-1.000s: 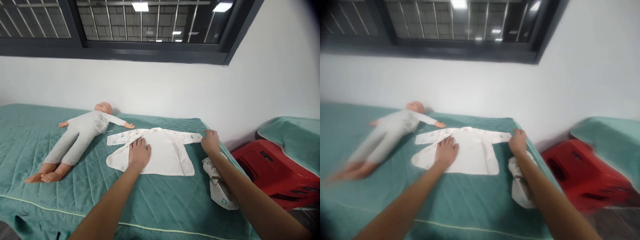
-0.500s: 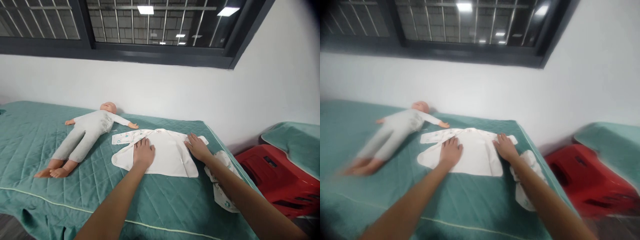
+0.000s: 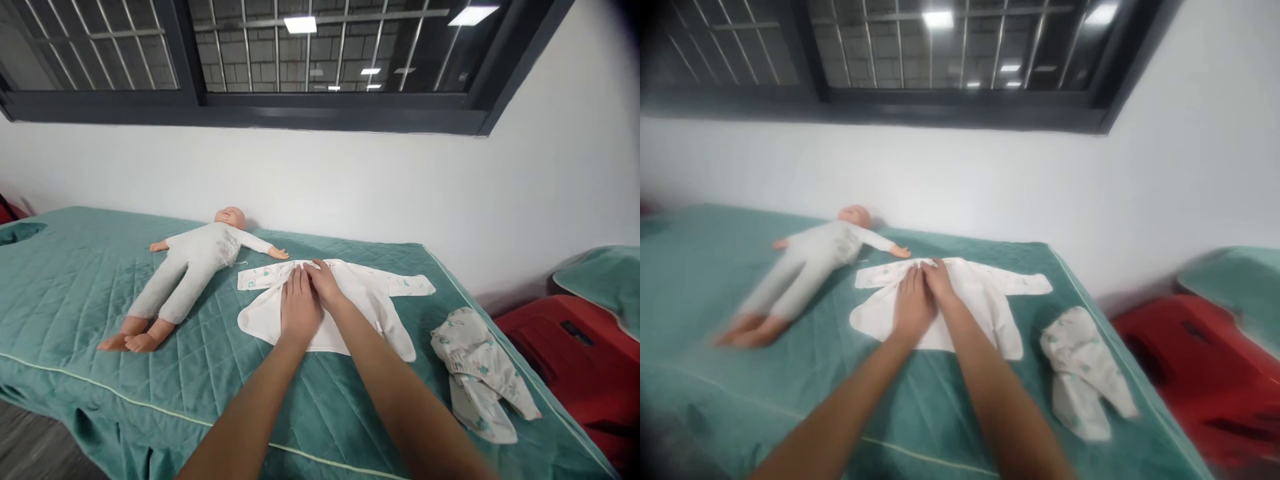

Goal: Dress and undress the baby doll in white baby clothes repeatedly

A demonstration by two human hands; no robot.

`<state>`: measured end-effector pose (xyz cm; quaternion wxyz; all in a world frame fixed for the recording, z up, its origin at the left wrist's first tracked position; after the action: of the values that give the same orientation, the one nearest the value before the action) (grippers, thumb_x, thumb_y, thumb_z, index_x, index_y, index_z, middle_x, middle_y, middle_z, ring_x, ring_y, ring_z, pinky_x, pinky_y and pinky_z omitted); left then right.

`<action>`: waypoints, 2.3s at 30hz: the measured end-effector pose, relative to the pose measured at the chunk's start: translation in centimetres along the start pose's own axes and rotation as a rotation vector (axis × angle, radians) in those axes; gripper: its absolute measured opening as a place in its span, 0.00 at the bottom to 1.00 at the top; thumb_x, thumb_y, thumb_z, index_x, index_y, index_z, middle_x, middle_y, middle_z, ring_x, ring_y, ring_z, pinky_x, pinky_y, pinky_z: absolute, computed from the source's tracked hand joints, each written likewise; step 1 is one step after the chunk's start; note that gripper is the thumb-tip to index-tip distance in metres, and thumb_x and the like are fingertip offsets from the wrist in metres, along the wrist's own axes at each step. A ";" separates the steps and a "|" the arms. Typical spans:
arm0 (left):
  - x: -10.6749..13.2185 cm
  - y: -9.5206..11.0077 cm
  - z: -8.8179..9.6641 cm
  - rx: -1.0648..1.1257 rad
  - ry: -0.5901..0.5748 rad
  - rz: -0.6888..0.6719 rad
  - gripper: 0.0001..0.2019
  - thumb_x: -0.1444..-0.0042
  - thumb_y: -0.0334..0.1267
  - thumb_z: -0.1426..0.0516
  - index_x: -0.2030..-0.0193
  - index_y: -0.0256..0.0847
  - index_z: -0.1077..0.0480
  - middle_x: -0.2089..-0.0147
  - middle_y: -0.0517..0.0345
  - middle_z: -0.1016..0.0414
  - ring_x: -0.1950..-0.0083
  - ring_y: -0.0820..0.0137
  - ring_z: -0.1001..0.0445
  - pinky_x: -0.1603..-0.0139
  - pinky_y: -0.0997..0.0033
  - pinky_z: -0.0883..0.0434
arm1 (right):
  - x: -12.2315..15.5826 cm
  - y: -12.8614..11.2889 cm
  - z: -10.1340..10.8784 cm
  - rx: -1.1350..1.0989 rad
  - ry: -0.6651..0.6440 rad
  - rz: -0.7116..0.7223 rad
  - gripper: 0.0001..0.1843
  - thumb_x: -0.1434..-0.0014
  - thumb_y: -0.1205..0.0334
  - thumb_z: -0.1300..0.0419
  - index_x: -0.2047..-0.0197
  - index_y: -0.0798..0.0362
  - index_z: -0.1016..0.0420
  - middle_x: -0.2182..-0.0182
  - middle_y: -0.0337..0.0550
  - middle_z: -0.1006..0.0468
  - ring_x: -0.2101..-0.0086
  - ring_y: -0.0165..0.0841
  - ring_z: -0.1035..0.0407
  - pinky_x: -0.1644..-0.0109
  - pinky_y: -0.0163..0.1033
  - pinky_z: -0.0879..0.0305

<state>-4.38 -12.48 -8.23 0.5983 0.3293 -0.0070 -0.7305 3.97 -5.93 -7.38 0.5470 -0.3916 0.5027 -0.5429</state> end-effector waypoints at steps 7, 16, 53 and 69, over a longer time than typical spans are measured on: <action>0.4 -0.2 1.9 0.150 0.116 0.068 0.22 0.40 0.29 0.53 0.40 0.40 0.35 0.36 0.51 0.33 0.32 0.62 0.41 0.31 0.55 0.42 | -0.1 0.7 -0.4 -0.143 -0.030 -0.042 0.27 0.49 0.57 0.42 0.45 0.50 0.35 0.70 0.35 0.28 0.68 0.33 0.29 0.63 0.38 0.31; 4.8 -6.9 6.5 -0.155 0.046 0.241 0.21 0.40 0.32 0.51 0.39 0.40 0.35 0.40 0.48 0.30 0.39 0.55 0.35 0.39 0.50 0.36 | -0.1 1.5 -0.1 -0.069 -0.166 -0.066 0.30 0.50 0.55 0.36 0.45 0.52 0.34 0.73 0.34 0.27 0.70 0.33 0.26 0.63 0.39 0.30; 3.4 -5.4 7.7 0.594 0.249 0.628 0.10 0.40 0.40 0.47 0.55 0.40 0.30 0.53 0.53 0.26 0.52 0.64 0.27 0.49 0.62 0.29 | -0.3 -0.7 4.1 -0.065 -0.128 0.018 0.21 0.38 0.49 0.49 0.45 0.50 0.35 0.52 0.49 0.20 0.55 0.35 0.24 0.52 0.40 0.29; 4.9 -5.5 4.5 0.019 -0.031 -0.043 0.24 0.35 0.40 0.51 0.34 0.37 0.41 0.33 0.45 0.36 0.32 0.59 0.37 0.34 0.54 0.35 | 0.6 0.9 1.2 0.528 -0.302 0.286 0.33 0.44 0.61 0.40 0.35 0.49 0.37 0.33 0.46 0.40 0.34 0.41 0.48 0.30 0.49 0.57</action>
<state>-11.74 -16.91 -9.22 0.5790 0.3234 -0.0161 -0.7482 5.29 -6.57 -8.08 0.7685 -0.2378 0.3081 -0.5079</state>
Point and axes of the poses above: each hand's wrist, its own x-axis away from the middle knuckle, its own z-axis out of the back of the hand, y = z × x, the point moved 2 cm from there along -x, towards the middle knuckle
